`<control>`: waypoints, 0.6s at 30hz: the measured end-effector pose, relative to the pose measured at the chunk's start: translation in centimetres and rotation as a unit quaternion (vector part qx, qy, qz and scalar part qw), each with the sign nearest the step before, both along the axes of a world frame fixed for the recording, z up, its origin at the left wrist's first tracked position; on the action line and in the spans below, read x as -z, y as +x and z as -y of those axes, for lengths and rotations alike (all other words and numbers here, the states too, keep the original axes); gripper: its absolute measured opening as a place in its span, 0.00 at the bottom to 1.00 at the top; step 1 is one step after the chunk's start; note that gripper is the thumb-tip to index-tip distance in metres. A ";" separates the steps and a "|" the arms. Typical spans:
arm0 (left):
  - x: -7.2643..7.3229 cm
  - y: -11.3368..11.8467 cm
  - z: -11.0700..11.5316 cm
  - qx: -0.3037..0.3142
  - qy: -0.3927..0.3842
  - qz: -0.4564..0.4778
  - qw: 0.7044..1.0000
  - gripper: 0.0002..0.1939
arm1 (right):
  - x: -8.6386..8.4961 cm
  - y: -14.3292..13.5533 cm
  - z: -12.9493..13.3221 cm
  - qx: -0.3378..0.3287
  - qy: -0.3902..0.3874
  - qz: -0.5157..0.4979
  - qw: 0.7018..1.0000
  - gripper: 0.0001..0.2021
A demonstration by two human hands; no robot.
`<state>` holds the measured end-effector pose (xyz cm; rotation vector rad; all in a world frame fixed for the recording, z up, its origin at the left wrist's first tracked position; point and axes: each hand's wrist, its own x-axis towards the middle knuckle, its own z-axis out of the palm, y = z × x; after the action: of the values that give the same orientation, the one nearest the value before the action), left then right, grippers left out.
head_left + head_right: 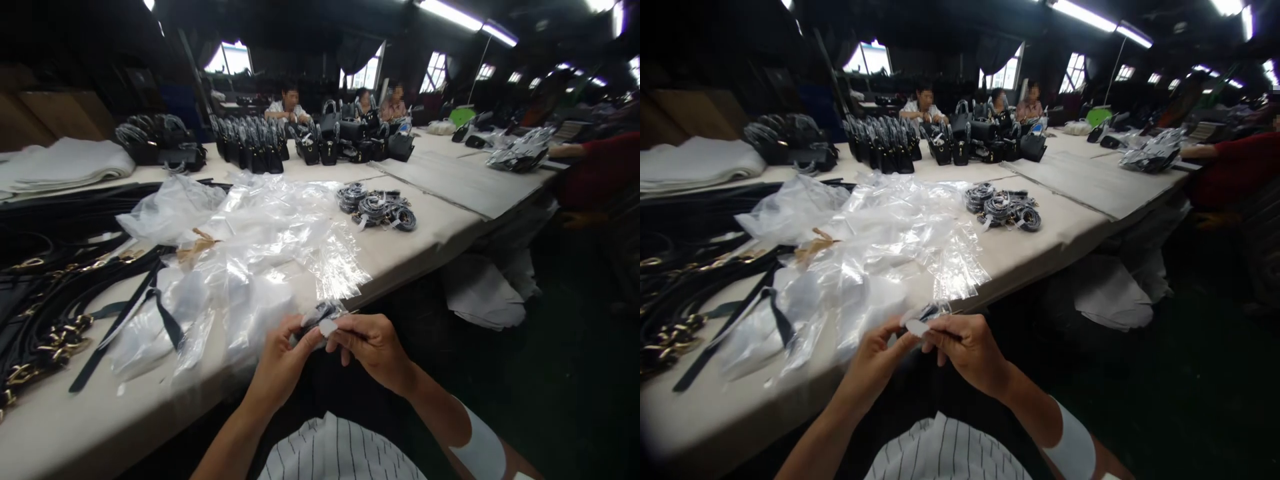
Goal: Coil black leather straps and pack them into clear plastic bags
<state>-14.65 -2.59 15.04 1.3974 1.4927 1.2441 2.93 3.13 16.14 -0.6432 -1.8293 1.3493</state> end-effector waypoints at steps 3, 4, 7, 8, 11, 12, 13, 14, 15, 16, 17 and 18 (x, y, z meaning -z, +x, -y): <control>-1.9 -2.2 -4.0 -0.095 0.140 -0.164 0.972 0.08 | -1.4 -3.0 -3.5 0.099 0.158 -0.007 0.982 0.07; -2.0 -3.2 -5.7 -0.113 0.161 -0.200 0.960 0.06 | -1.4 -4.2 -5.0 0.124 0.195 -0.011 0.973 0.06; -0.6 -6.4 -10.5 -0.070 0.122 -0.198 0.970 0.08 | -0.3 -7.7 -9.9 0.103 0.188 -0.015 0.977 0.06; 0.3 -7.3 -11.8 -0.043 0.096 -0.181 0.978 0.12 | 0.5 -8.8 -11.6 0.064 0.140 -0.010 0.988 0.05; 3.3 -8.9 -14.1 -0.016 0.048 -0.162 0.986 0.15 | 3.5 -11.1 -15.6 -0.048 -0.026 0.012 0.998 0.10; 4.2 -9.1 -14.3 -0.021 0.038 -0.162 0.986 0.14 | 4.7 -11.6 -16.4 -0.064 -0.062 0.016 0.996 0.12; 5.0 -9.0 -14.4 -0.029 0.031 -0.164 0.986 0.11 | 5.8 -11.9 -17.0 -0.069 -0.084 0.015 0.994 0.14; 5.6 -8.9 -14.4 -0.039 0.026 -0.168 0.985 0.09 | 6.8 -12.0 -17.2 -0.063 -0.098 0.010 0.993 0.15; 6.1 -8.7 -14.3 -0.051 0.024 -0.173 0.983 0.07 | 7.8 -12.1 -17.2 -0.052 -0.112 0.001 0.992 0.15; 6.4 -8.5 -14.2 -0.063 0.023 -0.179 0.982 0.07 | 8.5 -12.1 -17.0 -0.037 -0.123 -0.011 0.992 0.15; 6.7 -8.3 -14.1 -0.075 0.022 -0.184 0.980 0.07 | 9.2 -12.1 -16.6 -0.020 -0.130 -0.023 0.991 0.14; 6.8 -8.1 -14.0 -0.085 0.022 -0.187 0.978 0.08 | 9.6 -12.1 -16.2 -0.002 -0.134 -0.035 0.990 0.13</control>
<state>-22.76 11.39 8.20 1.6270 1.8819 1.1649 -9.12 19.35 6.49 -0.7209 -1.6072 1.6169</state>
